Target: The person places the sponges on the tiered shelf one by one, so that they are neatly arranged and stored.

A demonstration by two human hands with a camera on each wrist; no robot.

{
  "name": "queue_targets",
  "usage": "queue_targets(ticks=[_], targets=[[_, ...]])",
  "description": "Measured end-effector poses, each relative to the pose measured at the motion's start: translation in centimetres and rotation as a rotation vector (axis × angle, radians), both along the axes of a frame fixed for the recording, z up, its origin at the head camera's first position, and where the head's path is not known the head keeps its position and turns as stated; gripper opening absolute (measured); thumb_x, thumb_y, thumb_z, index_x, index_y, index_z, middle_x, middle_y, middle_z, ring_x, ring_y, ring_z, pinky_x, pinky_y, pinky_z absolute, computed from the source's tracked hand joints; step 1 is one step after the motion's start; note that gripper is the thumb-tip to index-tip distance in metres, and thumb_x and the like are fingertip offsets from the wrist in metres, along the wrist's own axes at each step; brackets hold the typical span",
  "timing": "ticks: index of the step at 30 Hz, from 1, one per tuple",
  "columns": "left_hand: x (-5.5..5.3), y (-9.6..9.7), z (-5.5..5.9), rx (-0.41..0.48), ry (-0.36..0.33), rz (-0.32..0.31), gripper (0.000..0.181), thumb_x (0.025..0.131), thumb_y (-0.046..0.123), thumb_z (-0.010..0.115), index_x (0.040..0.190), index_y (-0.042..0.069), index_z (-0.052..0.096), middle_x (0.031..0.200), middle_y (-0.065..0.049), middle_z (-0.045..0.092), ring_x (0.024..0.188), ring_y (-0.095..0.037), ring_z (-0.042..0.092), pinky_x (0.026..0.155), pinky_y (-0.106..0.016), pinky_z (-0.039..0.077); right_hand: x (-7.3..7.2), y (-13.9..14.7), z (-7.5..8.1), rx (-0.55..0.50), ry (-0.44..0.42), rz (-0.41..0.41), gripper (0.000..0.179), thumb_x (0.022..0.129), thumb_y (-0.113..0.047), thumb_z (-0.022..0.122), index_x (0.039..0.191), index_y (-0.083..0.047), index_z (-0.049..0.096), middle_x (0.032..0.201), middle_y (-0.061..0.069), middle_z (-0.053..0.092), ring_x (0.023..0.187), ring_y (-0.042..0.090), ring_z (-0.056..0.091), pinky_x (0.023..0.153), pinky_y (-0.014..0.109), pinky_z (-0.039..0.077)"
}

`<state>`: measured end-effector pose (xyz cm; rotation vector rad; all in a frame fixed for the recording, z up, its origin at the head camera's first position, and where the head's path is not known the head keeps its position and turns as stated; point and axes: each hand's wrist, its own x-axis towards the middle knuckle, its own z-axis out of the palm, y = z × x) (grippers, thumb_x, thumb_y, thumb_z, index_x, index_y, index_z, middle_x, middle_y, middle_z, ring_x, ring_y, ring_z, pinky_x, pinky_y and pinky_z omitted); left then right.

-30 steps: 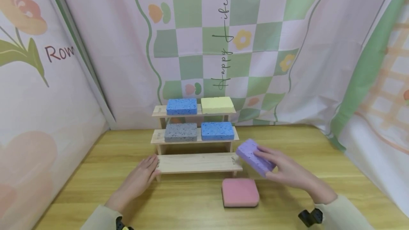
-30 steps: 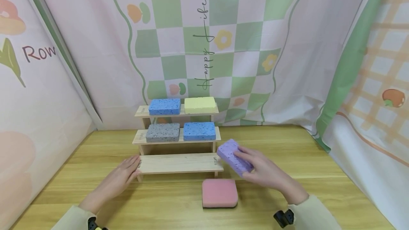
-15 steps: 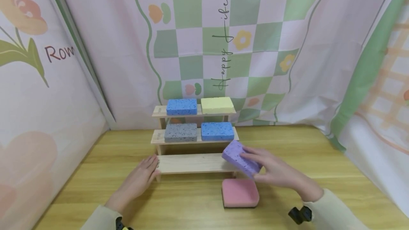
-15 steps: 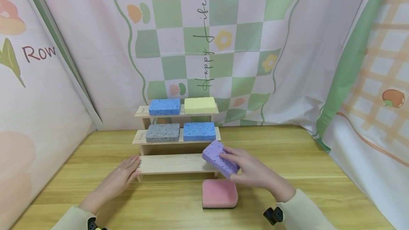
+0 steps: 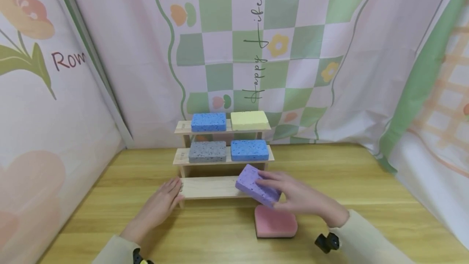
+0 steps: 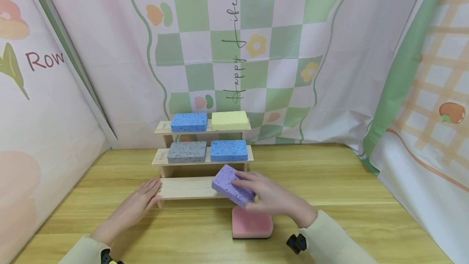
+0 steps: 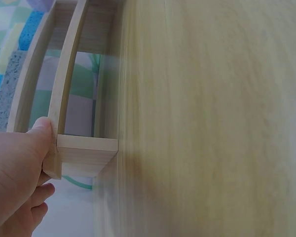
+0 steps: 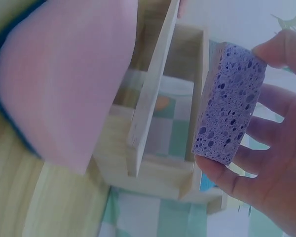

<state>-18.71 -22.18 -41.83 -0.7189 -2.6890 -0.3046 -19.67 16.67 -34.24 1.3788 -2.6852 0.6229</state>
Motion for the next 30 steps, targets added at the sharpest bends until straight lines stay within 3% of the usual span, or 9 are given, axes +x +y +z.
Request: queue_targets(ticks=[13,21,30], targets=[[0.0,0.1,0.1,0.002,0.001,-0.001,0.046,0.092,0.017,0.057,0.123,-0.015,0.048,0.129,-0.029,0.044,0.120,-0.040,0.042,0.103,-0.050,0.029,-0.4,-3.4,0.6,0.069,0.033,0.121,0.061,0.075,-0.016,0.066,0.134,-0.009,0.050,0.144,0.011,0.035,0.127,0.029,0.036,0.097,0.045,0.039],[0.0,0.1,0.0,0.013,0.034,-0.009,0.045,0.091,0.015,0.059,0.122,-0.016,0.049,0.127,-0.030,0.046,0.118,-0.041,0.044,0.102,-0.050,0.030,-0.8,-5.0,0.9,0.113,-0.031,0.153,0.062,0.078,-0.017,0.064,0.137,-0.014,0.046,0.147,0.007,0.030,0.131,0.027,0.030,0.097,0.046,0.038],[0.1,0.2,0.2,0.006,-0.010,0.011,0.047,0.092,0.017,0.058,0.124,-0.015,0.048,0.129,-0.029,0.044,0.120,-0.041,0.042,0.103,-0.050,0.028,-1.6,-6.7,0.9,0.154,-0.027,0.200,0.061,0.078,-0.015,0.061,0.136,-0.010,0.046,0.145,0.011,0.032,0.129,0.030,0.032,0.101,0.042,0.035]])
